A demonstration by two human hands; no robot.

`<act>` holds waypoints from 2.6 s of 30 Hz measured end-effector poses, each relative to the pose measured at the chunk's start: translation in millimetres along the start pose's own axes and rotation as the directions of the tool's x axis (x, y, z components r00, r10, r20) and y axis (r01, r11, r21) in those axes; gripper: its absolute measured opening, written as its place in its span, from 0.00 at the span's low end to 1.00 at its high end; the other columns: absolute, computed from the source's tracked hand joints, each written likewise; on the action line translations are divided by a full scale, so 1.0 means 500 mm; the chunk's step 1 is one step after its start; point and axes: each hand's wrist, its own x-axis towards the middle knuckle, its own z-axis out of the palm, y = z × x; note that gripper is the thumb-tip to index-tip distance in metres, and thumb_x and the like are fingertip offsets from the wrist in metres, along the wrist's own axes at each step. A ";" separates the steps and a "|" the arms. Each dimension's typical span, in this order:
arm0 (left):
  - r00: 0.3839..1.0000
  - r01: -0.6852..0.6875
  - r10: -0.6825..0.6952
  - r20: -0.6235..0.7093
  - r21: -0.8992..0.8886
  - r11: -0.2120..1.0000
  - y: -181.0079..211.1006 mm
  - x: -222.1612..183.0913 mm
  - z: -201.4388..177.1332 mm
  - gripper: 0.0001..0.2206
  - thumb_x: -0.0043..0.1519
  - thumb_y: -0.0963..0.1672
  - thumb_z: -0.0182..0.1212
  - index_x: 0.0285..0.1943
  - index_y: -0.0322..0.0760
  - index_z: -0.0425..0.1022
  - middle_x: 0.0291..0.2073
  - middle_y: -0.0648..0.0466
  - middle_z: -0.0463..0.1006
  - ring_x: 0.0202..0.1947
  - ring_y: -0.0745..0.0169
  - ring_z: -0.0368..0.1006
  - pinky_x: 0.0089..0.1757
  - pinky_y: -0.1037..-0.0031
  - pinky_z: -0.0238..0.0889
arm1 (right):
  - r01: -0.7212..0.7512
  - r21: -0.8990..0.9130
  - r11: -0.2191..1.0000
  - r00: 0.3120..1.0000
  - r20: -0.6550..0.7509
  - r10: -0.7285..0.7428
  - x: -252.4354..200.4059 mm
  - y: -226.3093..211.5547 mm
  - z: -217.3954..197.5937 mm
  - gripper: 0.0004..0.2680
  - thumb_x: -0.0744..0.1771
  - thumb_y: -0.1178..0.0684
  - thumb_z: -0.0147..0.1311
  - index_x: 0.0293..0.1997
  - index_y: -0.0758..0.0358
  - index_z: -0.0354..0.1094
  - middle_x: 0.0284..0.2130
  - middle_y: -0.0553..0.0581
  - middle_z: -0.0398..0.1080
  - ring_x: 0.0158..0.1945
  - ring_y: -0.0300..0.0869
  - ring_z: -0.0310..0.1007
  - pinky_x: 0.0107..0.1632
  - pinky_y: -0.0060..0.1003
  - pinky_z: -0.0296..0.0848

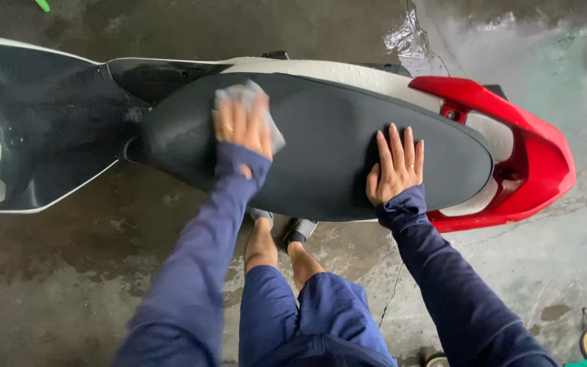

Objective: The person wipes the black seat of a scooter with a gray cloth. They repeatedly rub the surface in circular and back-and-forth motions, covering the entire seat area.

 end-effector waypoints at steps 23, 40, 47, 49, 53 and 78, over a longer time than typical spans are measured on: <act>0.988 -0.131 0.130 -0.079 -0.014 0.991 -0.236 -0.098 -0.059 0.24 0.75 0.48 0.68 0.82 0.46 0.80 0.73 0.38 0.79 0.75 0.24 0.69 0.66 0.34 0.65 | -0.002 0.029 1.000 1.000 0.017 0.001 -0.011 0.010 0.008 0.30 0.67 0.53 0.54 0.85 0.60 0.70 0.83 0.67 0.64 0.86 0.67 0.55 0.84 0.67 0.47; 1.000 -0.018 0.017 -0.012 -0.058 0.998 -0.145 -0.329 0.022 0.27 0.76 0.54 0.52 0.84 0.53 0.74 0.82 0.42 0.71 0.85 0.20 0.51 0.75 0.34 0.43 | 0.003 0.043 0.999 1.000 0.023 -0.004 -0.007 0.007 -0.001 0.29 0.68 0.53 0.55 0.84 0.63 0.71 0.82 0.68 0.65 0.86 0.68 0.55 0.83 0.68 0.48; 0.958 -0.255 0.282 0.043 -0.312 0.915 0.095 -0.349 0.000 0.25 0.73 0.51 0.56 0.82 0.65 0.76 0.80 0.52 0.75 0.81 0.31 0.66 0.71 0.34 0.56 | -0.005 0.065 0.998 0.999 0.041 0.002 -0.007 0.007 -0.001 0.30 0.67 0.54 0.54 0.85 0.64 0.69 0.82 0.70 0.64 0.86 0.69 0.54 0.83 0.69 0.47; 0.999 -0.053 0.050 -0.016 -0.212 0.976 0.103 -0.334 -0.001 0.25 0.77 0.53 0.47 0.83 0.55 0.75 0.80 0.46 0.74 0.82 0.27 0.61 0.74 0.36 0.50 | -0.013 0.064 0.998 0.999 0.039 0.010 -0.011 0.008 0.003 0.30 0.67 0.54 0.55 0.85 0.62 0.70 0.83 0.69 0.64 0.86 0.68 0.53 0.83 0.68 0.46; 0.988 -0.138 0.152 0.023 -0.308 0.941 0.197 -0.357 -0.051 0.22 0.78 0.46 0.50 0.79 0.36 0.78 0.74 0.34 0.78 0.81 0.17 0.62 0.76 0.26 0.48 | -0.009 0.049 0.999 0.999 0.047 0.007 -0.006 0.004 -0.004 0.30 0.67 0.54 0.54 0.85 0.62 0.69 0.82 0.69 0.64 0.86 0.69 0.54 0.83 0.68 0.46; 0.981 -0.143 0.187 0.052 -0.457 0.878 0.385 -0.240 -0.031 0.29 0.72 0.55 0.59 0.86 0.67 0.72 0.81 0.52 0.75 0.84 0.32 0.62 0.72 0.35 0.57 | -0.015 -0.009 1.000 1.000 -0.009 0.015 -0.005 -0.003 0.002 0.30 0.67 0.53 0.52 0.85 0.56 0.70 0.82 0.64 0.65 0.86 0.65 0.57 0.83 0.65 0.50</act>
